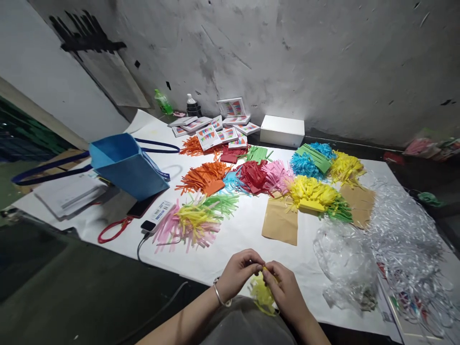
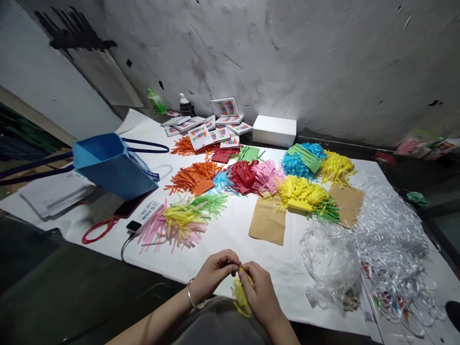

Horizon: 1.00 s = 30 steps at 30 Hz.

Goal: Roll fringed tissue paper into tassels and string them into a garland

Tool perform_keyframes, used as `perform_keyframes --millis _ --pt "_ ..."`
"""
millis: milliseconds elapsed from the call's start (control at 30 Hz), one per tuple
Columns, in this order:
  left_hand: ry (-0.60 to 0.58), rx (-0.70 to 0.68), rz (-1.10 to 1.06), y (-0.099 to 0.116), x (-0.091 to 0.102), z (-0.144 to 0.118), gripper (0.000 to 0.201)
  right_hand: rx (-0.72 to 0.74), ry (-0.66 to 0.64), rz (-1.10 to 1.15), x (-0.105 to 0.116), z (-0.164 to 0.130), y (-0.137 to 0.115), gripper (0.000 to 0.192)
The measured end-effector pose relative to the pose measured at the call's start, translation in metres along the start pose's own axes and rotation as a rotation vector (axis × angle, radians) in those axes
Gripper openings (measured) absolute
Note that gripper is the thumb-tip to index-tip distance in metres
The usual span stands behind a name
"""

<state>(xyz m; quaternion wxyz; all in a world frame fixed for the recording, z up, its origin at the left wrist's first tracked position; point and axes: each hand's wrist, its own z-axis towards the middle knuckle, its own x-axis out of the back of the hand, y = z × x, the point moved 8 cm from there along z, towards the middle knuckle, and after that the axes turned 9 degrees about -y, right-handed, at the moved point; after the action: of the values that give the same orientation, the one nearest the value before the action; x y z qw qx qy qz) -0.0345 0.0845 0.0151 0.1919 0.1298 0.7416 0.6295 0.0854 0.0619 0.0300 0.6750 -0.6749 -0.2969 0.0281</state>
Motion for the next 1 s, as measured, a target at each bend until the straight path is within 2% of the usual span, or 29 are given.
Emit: perform_keyframes --millis 100,300,433,567,667,900,1000 --pt "0.026 0.014 -0.025 -0.0040 -0.0024 0.0014 0.010 0.021 0.034 -0.099 0.0019 -0.0025 0.0010 0.024" --pt "0.015 0.027 -0.014 -0.0022 -0.0063 0.0041 0.012 0.007 0.099 -0.092 0.0045 -0.0044 0.0028 0.027" --pt "0.020 0.047 -0.026 -0.0030 -0.0072 0.0045 0.014 0.015 0.036 -0.090 0.0037 -0.0034 0.0008 0.028" --pt "0.033 0.060 -0.037 -0.0061 -0.0063 0.0048 0.017 0.003 0.081 -0.090 0.0085 -0.0041 0.0010 0.027" --pt "0.057 0.053 -0.049 -0.0065 -0.0035 0.0038 0.018 -0.004 0.061 -0.033 0.0074 -0.0043 0.0017 0.024" --pt "0.064 0.013 0.111 -0.0022 -0.0012 -0.0005 0.014 0.038 0.073 -0.078 0.0059 -0.0045 -0.0002 0.024" --pt "0.044 0.066 0.026 -0.0075 -0.0001 0.0001 0.020 0.040 0.091 -0.086 0.0060 -0.0039 0.0000 0.024"
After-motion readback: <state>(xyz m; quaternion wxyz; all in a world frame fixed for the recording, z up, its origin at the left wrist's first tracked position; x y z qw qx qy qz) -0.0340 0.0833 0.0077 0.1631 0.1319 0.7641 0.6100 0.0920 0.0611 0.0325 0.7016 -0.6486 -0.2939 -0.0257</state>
